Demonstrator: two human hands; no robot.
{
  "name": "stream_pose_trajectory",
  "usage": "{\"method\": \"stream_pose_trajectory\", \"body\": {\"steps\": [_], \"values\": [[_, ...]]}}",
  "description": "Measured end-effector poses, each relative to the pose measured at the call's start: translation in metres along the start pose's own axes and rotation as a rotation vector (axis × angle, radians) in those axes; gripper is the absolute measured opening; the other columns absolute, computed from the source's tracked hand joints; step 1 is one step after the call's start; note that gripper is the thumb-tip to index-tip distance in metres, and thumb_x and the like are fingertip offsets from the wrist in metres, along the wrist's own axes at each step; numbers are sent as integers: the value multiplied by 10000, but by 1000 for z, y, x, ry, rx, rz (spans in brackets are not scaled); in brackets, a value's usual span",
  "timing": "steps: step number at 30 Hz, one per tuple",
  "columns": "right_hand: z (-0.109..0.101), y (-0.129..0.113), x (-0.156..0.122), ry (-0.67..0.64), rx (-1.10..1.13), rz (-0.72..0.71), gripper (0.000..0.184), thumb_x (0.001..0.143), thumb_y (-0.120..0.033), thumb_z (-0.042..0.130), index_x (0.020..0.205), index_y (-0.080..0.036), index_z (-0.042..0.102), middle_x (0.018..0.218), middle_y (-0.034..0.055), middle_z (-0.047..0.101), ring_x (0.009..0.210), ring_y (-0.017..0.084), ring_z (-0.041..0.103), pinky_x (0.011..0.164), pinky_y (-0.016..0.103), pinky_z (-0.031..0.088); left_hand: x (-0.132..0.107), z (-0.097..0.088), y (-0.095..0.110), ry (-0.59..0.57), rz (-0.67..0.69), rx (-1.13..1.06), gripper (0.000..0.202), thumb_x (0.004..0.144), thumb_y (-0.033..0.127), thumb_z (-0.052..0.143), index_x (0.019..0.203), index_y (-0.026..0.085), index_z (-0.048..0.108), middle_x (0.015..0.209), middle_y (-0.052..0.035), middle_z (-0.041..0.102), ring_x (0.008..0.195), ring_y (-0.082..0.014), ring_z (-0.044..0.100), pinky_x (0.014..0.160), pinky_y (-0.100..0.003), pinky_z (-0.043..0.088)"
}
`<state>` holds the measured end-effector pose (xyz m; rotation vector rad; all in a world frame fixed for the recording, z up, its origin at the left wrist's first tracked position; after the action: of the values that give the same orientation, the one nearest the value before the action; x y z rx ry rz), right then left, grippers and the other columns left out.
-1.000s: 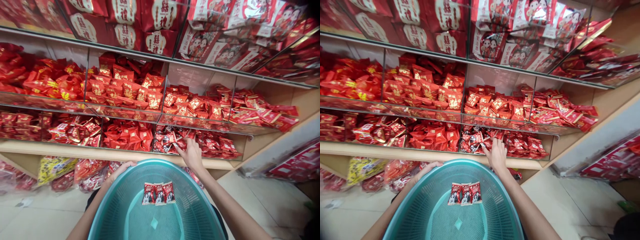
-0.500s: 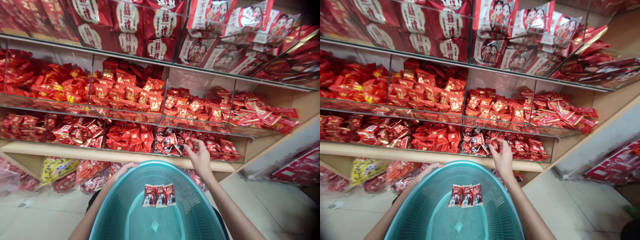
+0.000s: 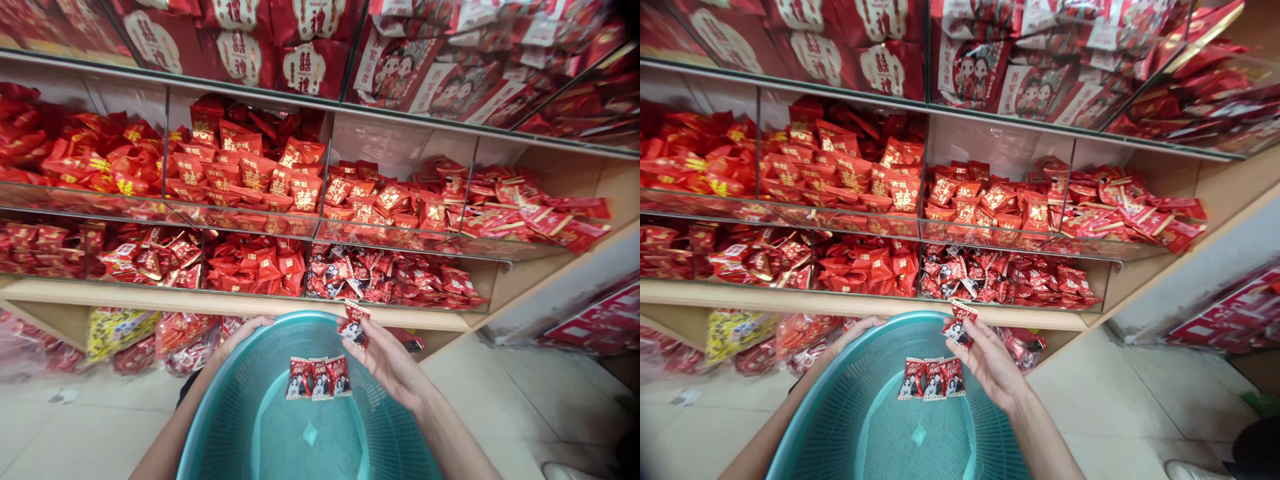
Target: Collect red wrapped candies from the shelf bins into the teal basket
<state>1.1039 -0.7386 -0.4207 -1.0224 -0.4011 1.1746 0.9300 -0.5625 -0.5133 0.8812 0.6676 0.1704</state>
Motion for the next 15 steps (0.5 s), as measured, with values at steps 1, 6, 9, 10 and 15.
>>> {"method": "stream_pose_trajectory", "body": {"steps": [1,6,9,10,15], "values": [[-2,7,0,-7,-45,14,268,761,-323,670,1004,-229,608,1120,21,622,1072,164,573,934,336,489,-1,-1,0,8,6,-7,316,677,385,665,892,154,649,694,-8,628,582,-151,516,656,-256,399],[-13,44,-5,-44,-369,103,338,741,-370,677,1041,-240,589,1115,36,618,1030,180,596,902,355,489,-2,5,1,-3,-13,4,354,691,420,655,921,151,655,653,-1,629,516,-139,489,582,-241,371],[-17,57,-4,-43,-536,102,391,723,-426,670,1033,-203,588,1119,86,629,1038,221,592,895,381,470,2,7,2,-18,-37,9,358,683,407,667,924,143,660,615,1,621,499,-141,488,567,-241,363],[-17,61,-2,-43,-557,96,404,702,-434,685,1013,-192,594,1089,92,643,1027,228,596,900,388,461,3,7,1,-29,-45,-7,354,682,400,670,924,141,661,607,1,619,503,-143,495,566,-240,365],[-14,86,14,-88,-527,73,398,595,-434,750,848,-174,586,860,51,689,825,207,640,816,358,472,2,12,-3,-85,-103,-115,340,691,391,662,910,132,660,648,-20,643,545,-154,527,565,-239,382]]}}
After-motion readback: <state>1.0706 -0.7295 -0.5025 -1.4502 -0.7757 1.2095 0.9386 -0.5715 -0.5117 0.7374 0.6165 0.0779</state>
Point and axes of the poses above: each hand's wrist, its own x-axis towards the middle knuckle, its own z-axis out of the palm, y = z × x, the point moved 7 cm from there along x, towards the middle knuckle
